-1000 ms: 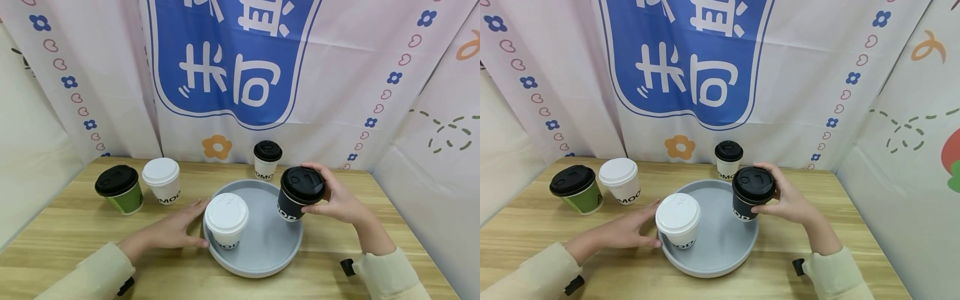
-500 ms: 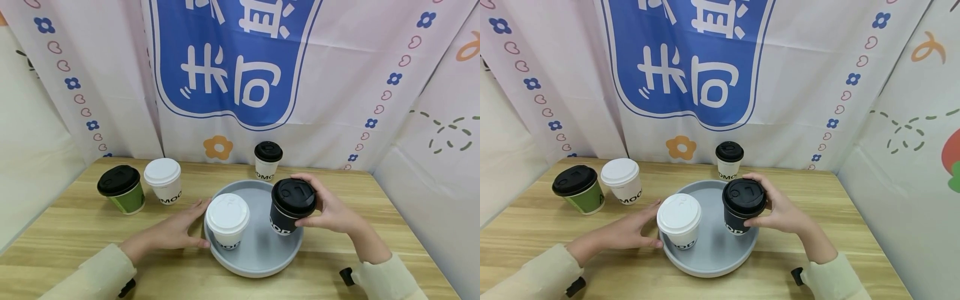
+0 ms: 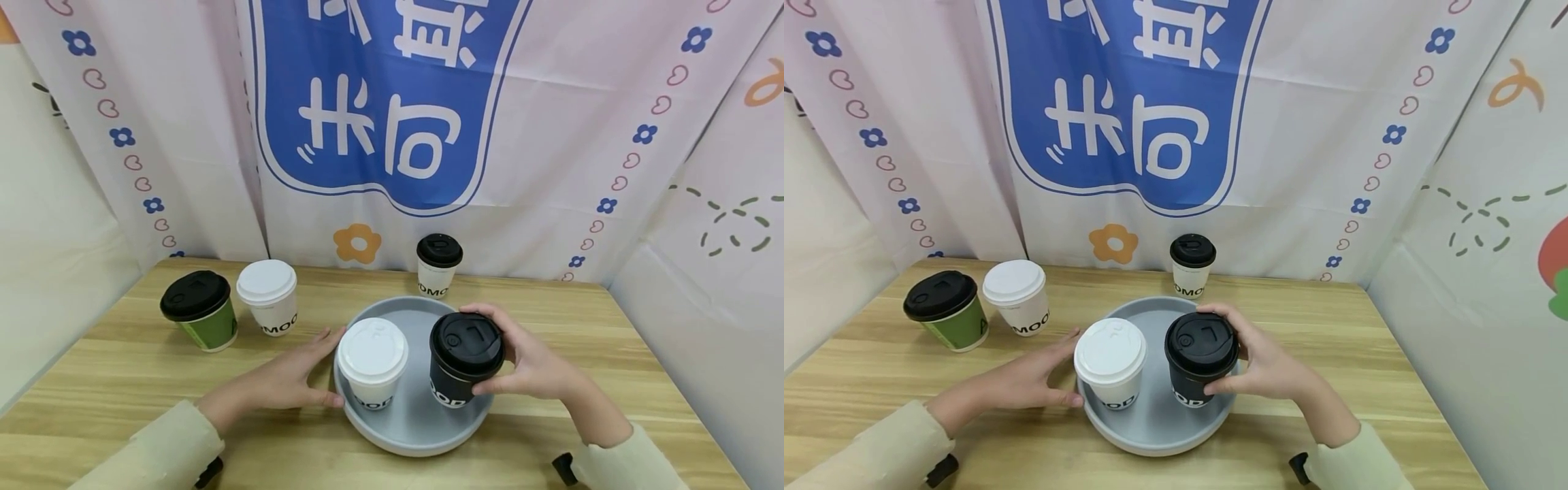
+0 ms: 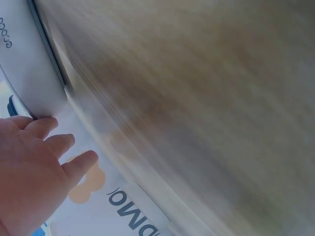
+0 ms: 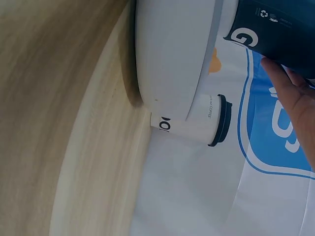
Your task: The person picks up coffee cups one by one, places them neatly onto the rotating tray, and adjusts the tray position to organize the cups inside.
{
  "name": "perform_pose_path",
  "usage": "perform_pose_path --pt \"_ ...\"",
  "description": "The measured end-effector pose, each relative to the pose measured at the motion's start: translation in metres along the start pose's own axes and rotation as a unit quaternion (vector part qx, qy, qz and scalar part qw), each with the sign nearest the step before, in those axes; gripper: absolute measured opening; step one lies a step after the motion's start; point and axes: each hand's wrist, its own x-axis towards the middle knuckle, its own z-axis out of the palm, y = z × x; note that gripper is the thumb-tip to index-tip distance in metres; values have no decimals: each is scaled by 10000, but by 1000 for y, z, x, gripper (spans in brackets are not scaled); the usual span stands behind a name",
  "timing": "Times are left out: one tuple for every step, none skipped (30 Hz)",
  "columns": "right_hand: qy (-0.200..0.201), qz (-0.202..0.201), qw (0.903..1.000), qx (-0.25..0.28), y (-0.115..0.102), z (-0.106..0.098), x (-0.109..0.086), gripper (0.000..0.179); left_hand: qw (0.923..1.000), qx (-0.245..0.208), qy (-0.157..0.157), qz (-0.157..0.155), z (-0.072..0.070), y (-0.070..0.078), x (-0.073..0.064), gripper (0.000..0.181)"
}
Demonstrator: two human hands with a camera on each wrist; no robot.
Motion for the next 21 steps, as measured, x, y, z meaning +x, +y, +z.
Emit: perform_pose_path --pt "-24 -10 10000 3 0 1 0 96 10000 9 -6 -2 0 0 0 116" --pt "-43 -13 10000 20 0 2 0 96 10000 8 -11 -24 0 0 0 116" --pt "-55 -24 10000 20 0 3 0 96 10000 7 -15 -5 -1 1 0 116" --pt "-68 -43 10000 14 0 4 0 96 10000 0 -19 -10 -1 1 -1 116" --pt "-82 -52 10000 6 0 5 0 96 10000 -2 -23 11 -1 1 -1 116" --pt "-92 -57 9999 -11 0 6 0 95 10000 -22 -27 4 -1 1 -1 116" --pt "-104 -58 9999 -26 0 7 0 95 10000 -24 -31 23 -1 2 -1 116" --pt "-121 -51 9999 -34 0 9 0 95 10000 -37 -31 31 -2 2 -2 116" --pt "-142 -39 9999 -38 0 10 0 95 10000 -39 -32 47 -2 2 -2 117" --pt "-172 -24 9998 -40 1 11 0 95 10000 -49 -36 21 -2 2 -2 116" --pt "-195 -5 9998 -30 1 12 0 94 10000 -46 -36 21 -2 2 -1 116" --pt "-215 0 9998 -30 2 14 0 94 10000 -39 -34 15 -2 2 -1 117" --pt "-230 -2 9997 -26 2 15 -1 94 10000 -30 -39 10 -2 2 -1 117" --pt "-246 -9 9997 -22 3 16 -1 94 10000 -31 -37 5 -2 2 -1 117" --pt "-260 -17 9997 -13 3 18 -1 94 10000 -31 -36 1 -2 2 -1 117" --pt "-276 -37 9996 -9 4 19 -2 94 10000 -28 -36 -7 -1 2 -1 117" --pt "-286 -39 9996 13 5 20 -2 94 10000 -24 -33 0 -1 1 -1 117" --pt "-304 -60 9995 15 5 21 -2 94 10000 -22 -36 -7 -1 1 -1 117" --pt "-324 -78 9994 27 6 23 -2 94 10000 -35 -36 -22 -1 1 -1 117" --pt "-347 -98 9993 31 6 24 -2 94 10000 -37 -32 -39 -1 1 -1 117" --pt "-368 -102 9993 40 7 25 -2 94 10000 -42 -32 -55 0 1 -1 117"
